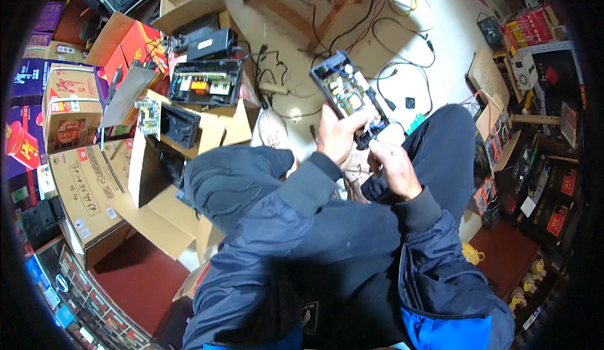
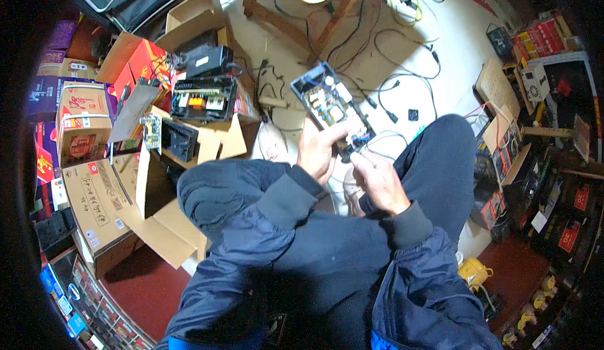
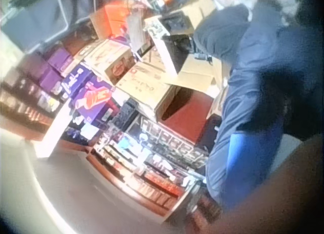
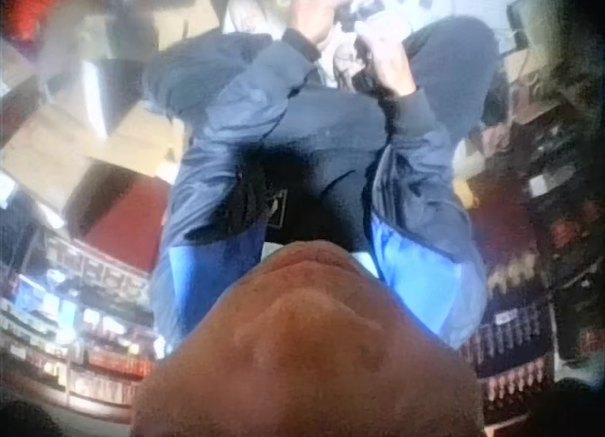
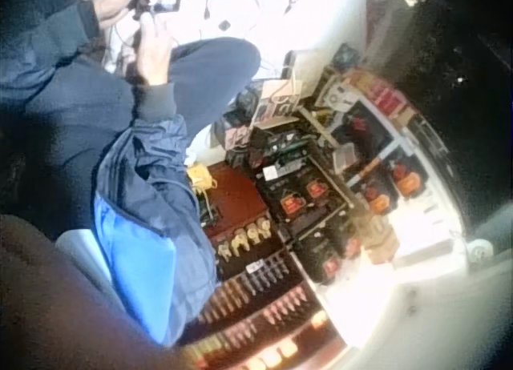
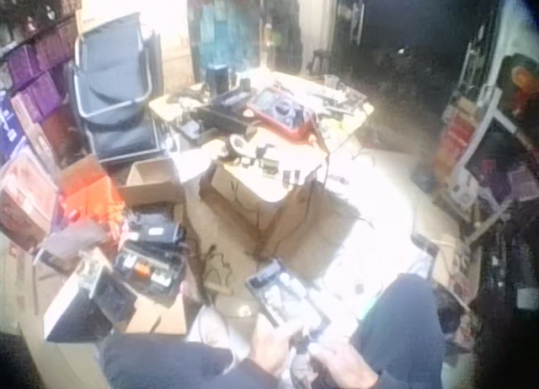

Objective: The person sits on the floor and handles several small black electronic enclosures, opening them to expose circuit boards and capacitors. They repeatedly remove and reinsert circuit boards, rotate the units to inspect different sides, and connect power cables to test functionality.

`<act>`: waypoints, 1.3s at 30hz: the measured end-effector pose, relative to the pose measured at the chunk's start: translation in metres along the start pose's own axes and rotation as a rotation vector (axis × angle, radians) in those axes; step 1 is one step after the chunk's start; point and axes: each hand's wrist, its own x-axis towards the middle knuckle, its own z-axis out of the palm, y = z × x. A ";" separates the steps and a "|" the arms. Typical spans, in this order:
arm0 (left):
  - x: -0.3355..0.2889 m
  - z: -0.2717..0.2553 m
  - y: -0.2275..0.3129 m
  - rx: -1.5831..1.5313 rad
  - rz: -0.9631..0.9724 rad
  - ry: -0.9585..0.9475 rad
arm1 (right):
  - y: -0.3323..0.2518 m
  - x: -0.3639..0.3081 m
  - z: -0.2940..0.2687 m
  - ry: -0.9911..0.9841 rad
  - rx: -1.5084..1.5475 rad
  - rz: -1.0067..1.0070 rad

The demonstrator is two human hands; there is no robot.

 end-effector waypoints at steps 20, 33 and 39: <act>0.014 -0.001 0.004 -0.058 -0.054 -0.060 | 0.012 0.025 -0.007 -0.100 0.245 -0.074; -0.024 0.014 -0.033 0.016 0.160 -0.027 | 0.033 -0.004 -0.028 -0.024 0.472 -0.142; -0.024 0.024 -0.040 0.111 0.220 0.005 | 0.040 -0.005 -0.041 -0.117 0.612 -0.091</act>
